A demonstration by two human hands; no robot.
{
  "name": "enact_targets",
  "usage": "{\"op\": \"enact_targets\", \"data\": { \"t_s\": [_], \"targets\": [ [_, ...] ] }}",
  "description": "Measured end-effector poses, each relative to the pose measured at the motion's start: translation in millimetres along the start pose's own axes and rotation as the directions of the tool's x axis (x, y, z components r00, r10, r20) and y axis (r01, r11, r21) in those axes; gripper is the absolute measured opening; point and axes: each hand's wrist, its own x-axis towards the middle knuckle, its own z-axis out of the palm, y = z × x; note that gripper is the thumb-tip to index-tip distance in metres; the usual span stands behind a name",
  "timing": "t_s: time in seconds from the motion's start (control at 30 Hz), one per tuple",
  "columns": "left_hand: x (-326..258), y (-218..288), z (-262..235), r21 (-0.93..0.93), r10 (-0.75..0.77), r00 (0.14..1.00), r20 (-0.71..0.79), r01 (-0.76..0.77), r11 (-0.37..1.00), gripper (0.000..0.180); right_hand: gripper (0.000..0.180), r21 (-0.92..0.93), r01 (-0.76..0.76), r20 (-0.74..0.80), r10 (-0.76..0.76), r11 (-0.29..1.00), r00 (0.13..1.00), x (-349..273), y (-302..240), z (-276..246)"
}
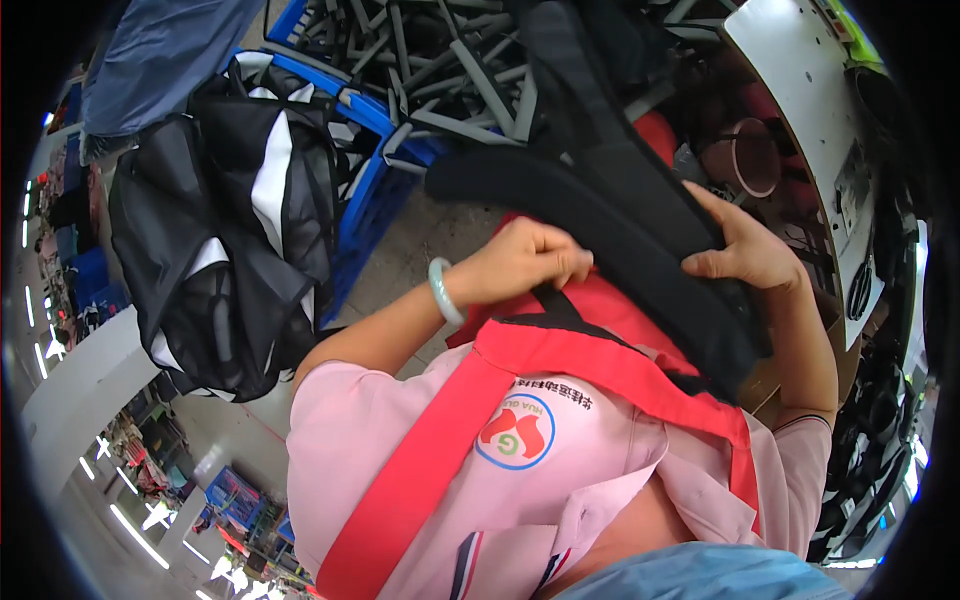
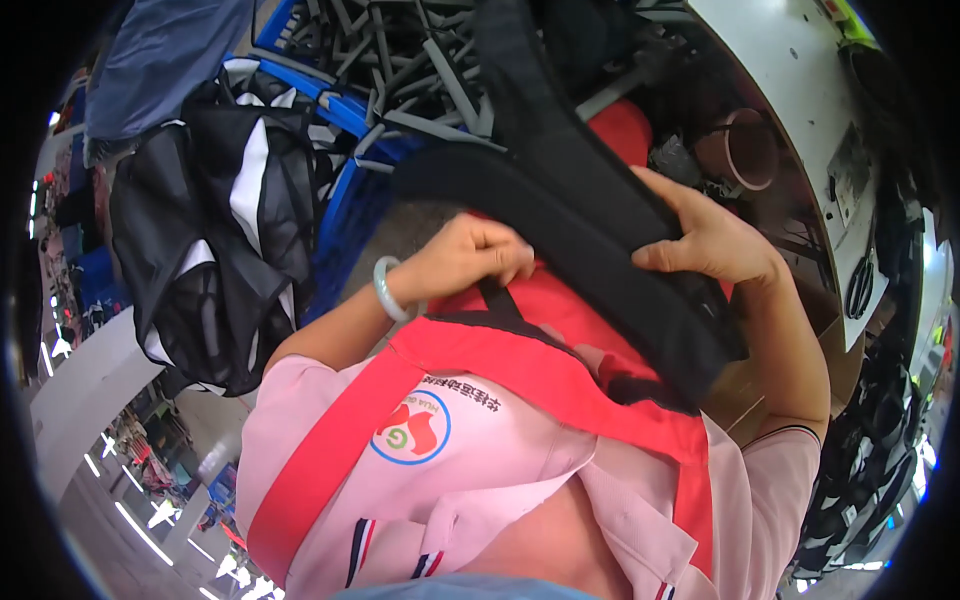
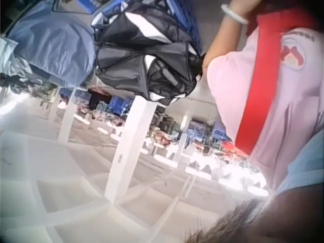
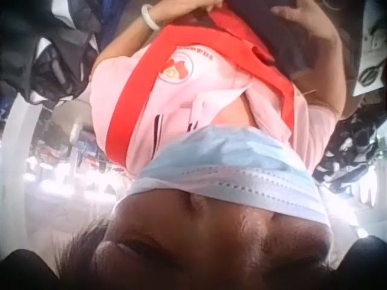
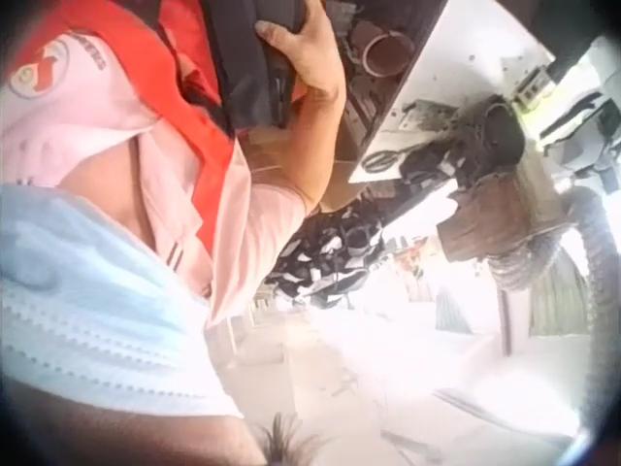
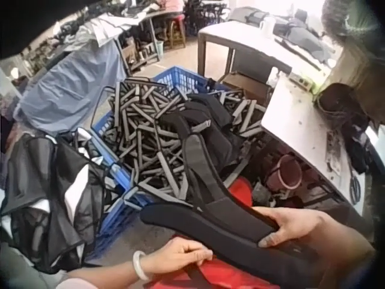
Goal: Assembling and finishing padded black straps at a factory workstation.
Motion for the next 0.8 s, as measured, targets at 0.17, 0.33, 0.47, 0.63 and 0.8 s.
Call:
{"op": "enact_targets", "data": {
  "t_s": [0.17,0.33,0.47,0.63,0.8],
  "targets": [
    [37.6,-37.4,4.3,-0.556,-0.065,0.981,-0.183,-0.048,0.83,0.021,0.08,-0.077,-0.004,-0.194,-0.011,0.997,0.981,-6.2,6.8,5.5],
    [62.2,-36.9,-0.7,-0.834,-0.056,0.996,-0.076,-0.033,0.551,0.024,0.073,-0.334,0.113,-0.281,-0.213,0.936,0.936,3.9,17.3,11.2],
    [66.7,-17.8,9.6,-0.63,0.118,0.948,-0.296,-0.287,0.721,0.025,0.073,-0.475,0.208,-0.212,-0.34,0.855,0.916,11.9,16.3,19.0],
    [70.7,-19.2,3.9,-0.46,0.182,0.915,-0.359,-0.343,0.819,0.025,0.07,-0.874,-0.031,-0.31,-0.509,0.485,0.803,26.3,29.6,18.7],
    [70.8,-7.6,-8.5,-0.837,0.117,0.99,-0.077,-0.128,0.532,0.027,0.061,-0.988,-0.13,-0.151,-0.577,0.079,0.803,54.2,43.5,50.2]
  ]
}}
